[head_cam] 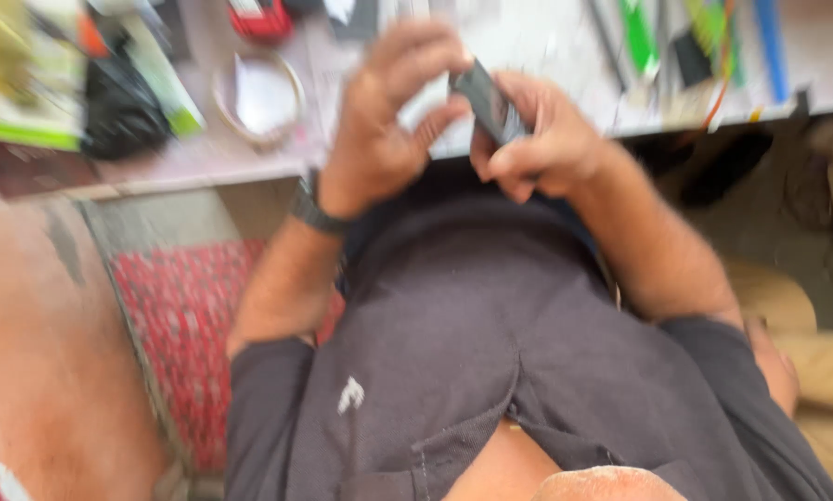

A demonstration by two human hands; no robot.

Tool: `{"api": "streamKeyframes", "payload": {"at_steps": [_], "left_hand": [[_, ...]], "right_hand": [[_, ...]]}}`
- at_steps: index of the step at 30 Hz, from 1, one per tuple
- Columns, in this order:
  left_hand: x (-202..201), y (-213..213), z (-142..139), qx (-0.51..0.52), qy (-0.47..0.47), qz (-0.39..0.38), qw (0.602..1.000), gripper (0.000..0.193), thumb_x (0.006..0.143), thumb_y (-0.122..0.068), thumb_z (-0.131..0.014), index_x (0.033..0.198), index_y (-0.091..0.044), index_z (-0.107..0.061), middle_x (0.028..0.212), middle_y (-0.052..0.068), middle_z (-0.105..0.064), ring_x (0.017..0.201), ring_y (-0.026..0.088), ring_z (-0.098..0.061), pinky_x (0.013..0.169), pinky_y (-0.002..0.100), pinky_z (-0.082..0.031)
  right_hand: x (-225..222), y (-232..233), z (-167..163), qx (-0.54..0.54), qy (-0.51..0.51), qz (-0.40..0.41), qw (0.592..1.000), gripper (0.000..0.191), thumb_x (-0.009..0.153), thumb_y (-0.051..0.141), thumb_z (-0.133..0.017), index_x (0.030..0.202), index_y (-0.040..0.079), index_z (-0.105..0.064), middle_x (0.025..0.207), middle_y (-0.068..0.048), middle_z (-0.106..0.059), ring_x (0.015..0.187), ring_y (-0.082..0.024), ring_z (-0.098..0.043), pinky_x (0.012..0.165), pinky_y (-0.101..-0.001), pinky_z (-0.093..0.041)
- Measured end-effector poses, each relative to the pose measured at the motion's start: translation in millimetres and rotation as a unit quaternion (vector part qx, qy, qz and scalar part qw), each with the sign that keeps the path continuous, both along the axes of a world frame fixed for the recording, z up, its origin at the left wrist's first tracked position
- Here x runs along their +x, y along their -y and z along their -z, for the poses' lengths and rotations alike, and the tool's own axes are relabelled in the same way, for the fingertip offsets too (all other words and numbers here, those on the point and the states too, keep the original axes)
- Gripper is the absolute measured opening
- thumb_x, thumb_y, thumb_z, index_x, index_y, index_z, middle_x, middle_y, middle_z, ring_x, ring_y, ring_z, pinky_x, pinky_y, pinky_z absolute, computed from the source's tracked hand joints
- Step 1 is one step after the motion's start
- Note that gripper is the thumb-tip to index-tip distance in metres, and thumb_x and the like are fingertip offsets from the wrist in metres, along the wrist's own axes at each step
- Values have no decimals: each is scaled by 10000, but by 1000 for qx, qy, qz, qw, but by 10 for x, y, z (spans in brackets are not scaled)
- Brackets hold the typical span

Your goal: The person disassembles a feature phone by removing the back cover and battery, then reassembles it by inserting the battery and snapping the back cover back on. The person presses buttons to test the display and keypad functionality.

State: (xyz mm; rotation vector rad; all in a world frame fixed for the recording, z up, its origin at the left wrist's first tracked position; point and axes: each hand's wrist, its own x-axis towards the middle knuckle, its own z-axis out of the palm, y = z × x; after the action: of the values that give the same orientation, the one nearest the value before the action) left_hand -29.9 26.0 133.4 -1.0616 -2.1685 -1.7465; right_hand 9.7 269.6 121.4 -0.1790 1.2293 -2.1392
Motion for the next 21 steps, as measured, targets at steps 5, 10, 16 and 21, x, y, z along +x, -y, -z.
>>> {"api": "streamKeyframes", "payload": {"at_steps": [5,10,16,21], "left_hand": [[131,-204,-337,108,128,-69,983,387,901,-39,-832,1211,-47,-600,1128,86,-665,1008,181,-687,900,324,-595],[224,-315,-332,183,119,-91,972,347,890,65,-834,1104,-52,-587,1122,96,-680,992,161,-605,916,314,-533],[346,-403,-214,172,28,-67,982,364,912,53,-825,1137,-70,-567,1191,74,-655,1021,184,-653,899,287,-547],[327,-407,-124,104,-112,-44,987,422,891,27,-881,1125,-102,-554,1202,41,-642,1119,244,-616,932,369,-502]], "right_hand": [[64,312,-270,124,-100,146,976,541,878,94,-813,1329,26,-523,993,-88,-683,741,-169,-712,652,-304,-622],[170,484,22,90,-191,218,953,436,1010,85,-734,1378,60,-504,1183,-57,-645,1051,-151,-675,922,-309,-616],[126,382,479,115,-255,258,925,246,1110,162,-664,1269,88,-492,1140,-27,-627,1067,-116,-623,933,-277,-569],[145,370,424,64,-336,249,906,393,1071,427,-632,1261,103,-517,1137,-4,-600,1012,-76,-572,902,-242,-518]]}}
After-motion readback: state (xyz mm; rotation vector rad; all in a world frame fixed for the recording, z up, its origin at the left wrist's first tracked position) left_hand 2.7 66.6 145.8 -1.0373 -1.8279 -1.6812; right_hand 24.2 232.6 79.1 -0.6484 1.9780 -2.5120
